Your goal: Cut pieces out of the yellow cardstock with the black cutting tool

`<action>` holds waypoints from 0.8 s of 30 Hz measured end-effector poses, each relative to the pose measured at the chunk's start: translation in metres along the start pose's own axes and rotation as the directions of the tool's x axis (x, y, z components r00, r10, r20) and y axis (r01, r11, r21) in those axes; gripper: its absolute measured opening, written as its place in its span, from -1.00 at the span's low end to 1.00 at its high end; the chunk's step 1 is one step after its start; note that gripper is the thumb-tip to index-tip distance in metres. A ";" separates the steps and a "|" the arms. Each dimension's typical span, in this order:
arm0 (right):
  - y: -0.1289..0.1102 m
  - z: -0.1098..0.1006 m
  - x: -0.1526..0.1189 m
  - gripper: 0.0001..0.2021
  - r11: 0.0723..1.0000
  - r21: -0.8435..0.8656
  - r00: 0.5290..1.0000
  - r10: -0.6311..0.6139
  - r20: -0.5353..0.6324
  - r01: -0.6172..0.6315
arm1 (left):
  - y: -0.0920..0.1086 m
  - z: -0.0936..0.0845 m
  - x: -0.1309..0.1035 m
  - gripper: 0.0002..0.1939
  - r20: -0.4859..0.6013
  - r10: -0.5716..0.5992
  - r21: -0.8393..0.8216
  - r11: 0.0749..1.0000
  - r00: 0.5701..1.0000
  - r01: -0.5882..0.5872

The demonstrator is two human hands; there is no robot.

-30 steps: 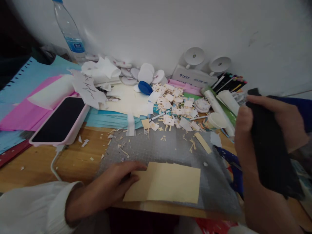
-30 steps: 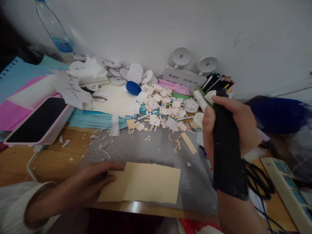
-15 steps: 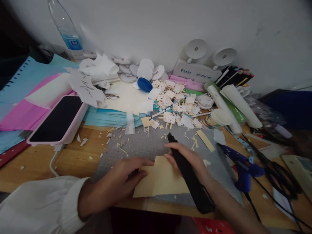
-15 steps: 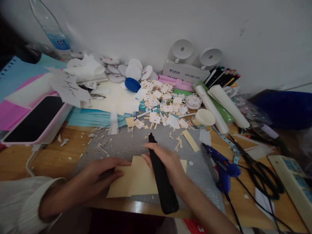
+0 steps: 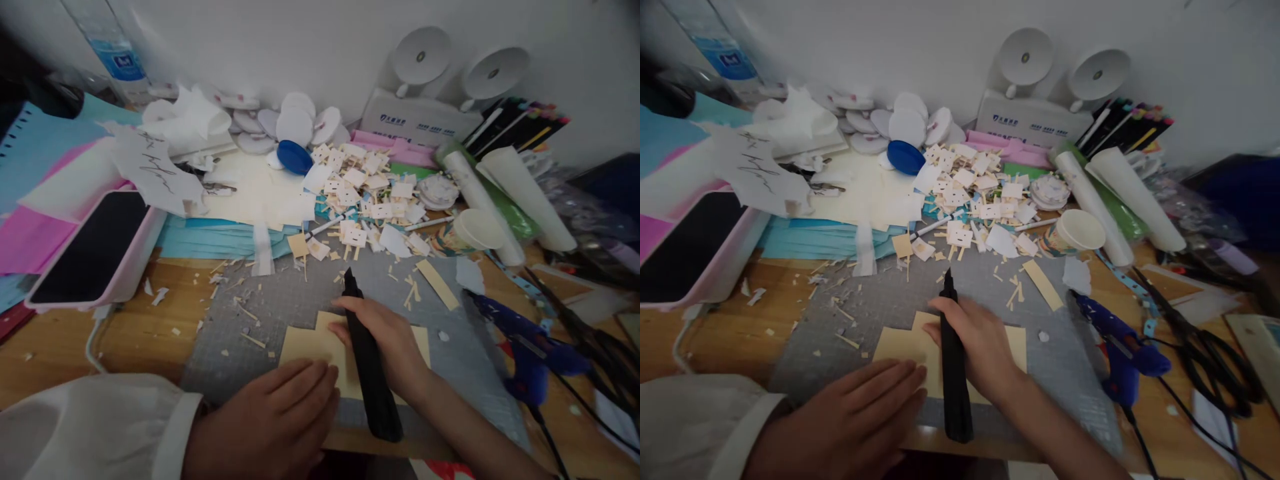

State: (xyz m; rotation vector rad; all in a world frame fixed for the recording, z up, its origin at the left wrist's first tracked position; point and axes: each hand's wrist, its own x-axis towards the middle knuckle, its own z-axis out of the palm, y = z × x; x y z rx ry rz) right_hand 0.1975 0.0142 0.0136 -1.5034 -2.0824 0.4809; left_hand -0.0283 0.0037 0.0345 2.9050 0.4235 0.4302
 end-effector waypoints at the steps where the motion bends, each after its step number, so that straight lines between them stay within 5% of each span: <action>1: 0.000 0.000 0.000 -0.76 1.000 -0.001 1.000 -0.003 0.003 0.003 | 0.003 0.004 0.000 -0.60 0.035 0.001 0.005 1.000 0.999 -0.001; 13: -0.008 -0.003 0.001 -0.75 0.998 -0.055 1.000 -0.020 0.009 0.020 | -0.001 0.011 0.003 -0.69 0.000 0.017 0.028 0.999 1.000 -0.017; 24: -0.011 -0.002 0.003 -0.68 0.990 -0.133 0.999 0.046 -0.011 -0.047 | 0.001 0.018 0.002 -0.62 0.104 -0.064 0.015 0.998 0.993 0.063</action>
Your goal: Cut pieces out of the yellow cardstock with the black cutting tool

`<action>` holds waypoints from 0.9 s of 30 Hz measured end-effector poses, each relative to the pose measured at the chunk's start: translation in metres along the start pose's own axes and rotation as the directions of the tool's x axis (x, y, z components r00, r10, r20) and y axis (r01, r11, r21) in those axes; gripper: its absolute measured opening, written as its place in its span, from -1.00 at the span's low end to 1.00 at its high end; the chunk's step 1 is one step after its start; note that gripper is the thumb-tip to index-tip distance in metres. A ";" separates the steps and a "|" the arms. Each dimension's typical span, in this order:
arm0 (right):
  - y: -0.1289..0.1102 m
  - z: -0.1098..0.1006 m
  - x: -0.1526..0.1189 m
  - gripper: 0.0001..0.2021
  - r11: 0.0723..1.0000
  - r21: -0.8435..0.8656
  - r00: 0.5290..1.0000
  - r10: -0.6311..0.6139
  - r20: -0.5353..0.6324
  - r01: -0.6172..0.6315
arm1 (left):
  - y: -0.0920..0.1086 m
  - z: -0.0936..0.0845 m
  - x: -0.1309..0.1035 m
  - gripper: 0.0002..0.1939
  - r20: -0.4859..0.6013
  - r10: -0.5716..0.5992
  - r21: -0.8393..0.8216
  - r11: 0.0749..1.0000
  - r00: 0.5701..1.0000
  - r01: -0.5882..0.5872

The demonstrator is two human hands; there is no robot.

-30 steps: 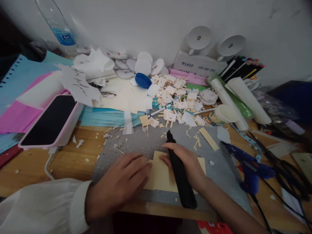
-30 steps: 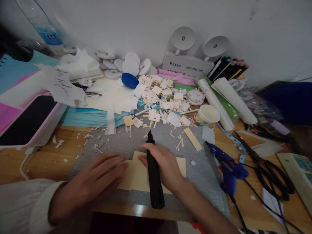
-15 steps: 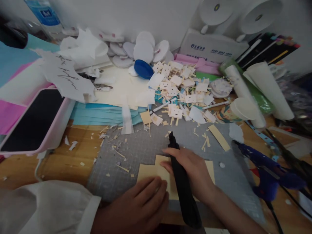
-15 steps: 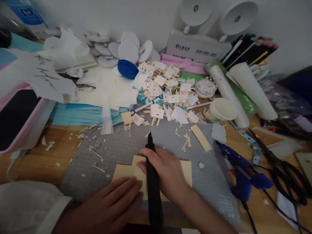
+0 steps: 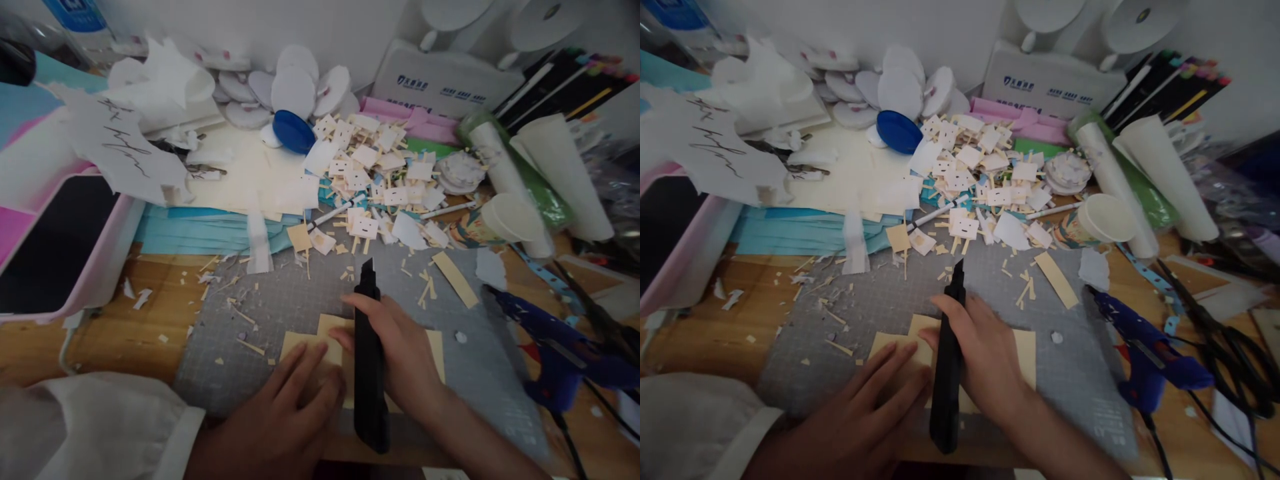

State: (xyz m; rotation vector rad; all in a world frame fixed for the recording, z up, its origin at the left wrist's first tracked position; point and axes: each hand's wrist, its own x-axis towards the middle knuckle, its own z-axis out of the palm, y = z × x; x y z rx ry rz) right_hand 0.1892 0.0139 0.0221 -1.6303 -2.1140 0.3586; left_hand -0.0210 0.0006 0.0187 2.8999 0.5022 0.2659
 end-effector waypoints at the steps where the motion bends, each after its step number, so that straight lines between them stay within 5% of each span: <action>1: 0.001 0.000 0.001 -0.68 1.000 0.003 1.000 -0.001 0.000 0.001 | 0.000 0.000 0.000 -0.59 0.004 0.001 0.001 1.000 1.000 -0.001; 8: 0.004 0.001 0.005 -0.62 0.998 0.040 0.999 0.043 0.031 -0.044 | -0.002 -0.005 0.003 -0.55 0.090 -0.001 0.009 1.000 0.996 0.000; 27: 0.006 0.004 0.009 -0.64 0.993 0.112 0.999 0.038 0.035 -0.041 | -0.002 -0.004 0.002 -0.52 0.077 -0.020 0.022 1.000 0.997 0.018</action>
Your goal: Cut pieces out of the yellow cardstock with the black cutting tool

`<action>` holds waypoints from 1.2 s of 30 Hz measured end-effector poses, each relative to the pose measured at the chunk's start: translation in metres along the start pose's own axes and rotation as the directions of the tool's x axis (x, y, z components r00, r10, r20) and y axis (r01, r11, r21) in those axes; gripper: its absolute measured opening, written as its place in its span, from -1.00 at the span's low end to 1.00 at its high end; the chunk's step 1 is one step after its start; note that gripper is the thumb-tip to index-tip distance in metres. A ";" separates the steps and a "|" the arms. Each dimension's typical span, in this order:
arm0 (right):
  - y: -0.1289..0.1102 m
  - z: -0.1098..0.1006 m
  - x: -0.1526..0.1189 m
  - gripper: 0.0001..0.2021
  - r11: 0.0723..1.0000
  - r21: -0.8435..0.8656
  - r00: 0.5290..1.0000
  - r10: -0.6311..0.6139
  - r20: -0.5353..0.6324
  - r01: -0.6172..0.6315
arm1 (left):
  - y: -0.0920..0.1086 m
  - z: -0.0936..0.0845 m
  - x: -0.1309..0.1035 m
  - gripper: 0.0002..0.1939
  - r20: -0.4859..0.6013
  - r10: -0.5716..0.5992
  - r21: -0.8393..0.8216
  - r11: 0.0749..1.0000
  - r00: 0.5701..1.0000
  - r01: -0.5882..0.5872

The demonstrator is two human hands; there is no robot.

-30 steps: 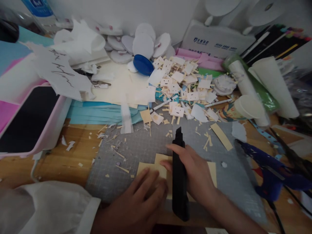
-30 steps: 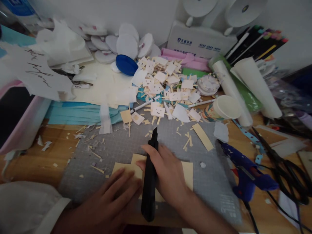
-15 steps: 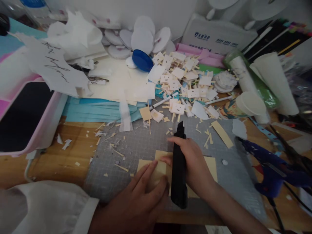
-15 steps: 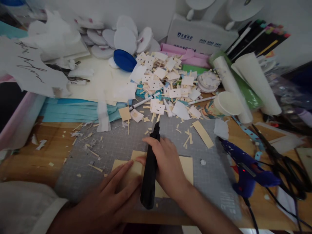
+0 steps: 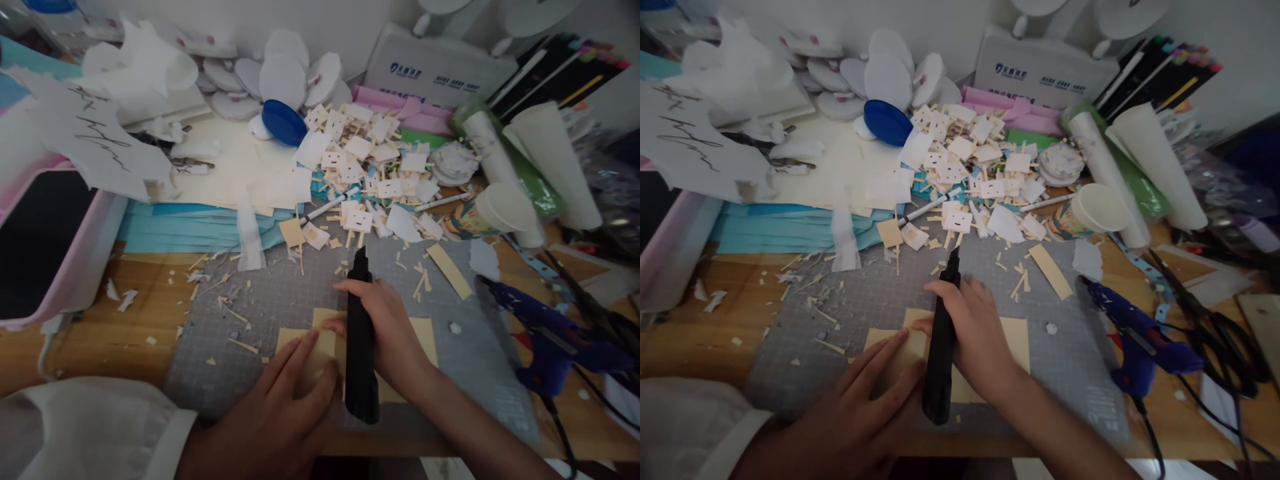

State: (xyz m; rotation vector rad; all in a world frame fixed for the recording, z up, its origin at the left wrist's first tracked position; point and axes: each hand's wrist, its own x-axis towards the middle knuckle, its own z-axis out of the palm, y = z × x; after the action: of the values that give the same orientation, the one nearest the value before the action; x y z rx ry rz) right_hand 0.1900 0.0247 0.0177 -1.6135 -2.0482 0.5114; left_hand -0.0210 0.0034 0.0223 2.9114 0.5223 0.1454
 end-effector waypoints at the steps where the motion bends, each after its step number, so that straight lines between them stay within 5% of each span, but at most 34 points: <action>1: 0.000 0.000 0.000 -0.65 1.000 -0.002 1.000 0.001 0.004 -0.001 | 0.000 0.000 0.000 -0.51 0.000 -0.001 -0.003 1.000 1.000 0.001; 20: 0.005 0.000 0.003 -0.73 0.998 0.056 1.000 0.000 -0.027 0.002 | 0.001 0.002 -0.001 -0.31 -0.005 -0.039 0.021 0.999 0.999 0.039; 29: 0.008 -0.004 0.001 -0.72 0.878 0.466 0.926 0.262 -0.271 -0.112 | -0.002 0.001 0.002 -0.32 0.017 -0.012 0.047 0.999 1.000 0.011; 36: 0.011 -0.017 -0.001 -0.56 0.945 0.297 0.890 0.250 -0.381 -0.138 | -0.006 -0.004 0.004 -0.21 0.095 -0.012 -0.030 0.999 0.995 0.015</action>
State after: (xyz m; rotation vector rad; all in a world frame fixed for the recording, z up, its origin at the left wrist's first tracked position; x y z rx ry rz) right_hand 0.2087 0.0265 0.0251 -1.6105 -1.4502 0.4409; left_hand -0.0199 0.0112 0.0254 2.8676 0.5194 0.0133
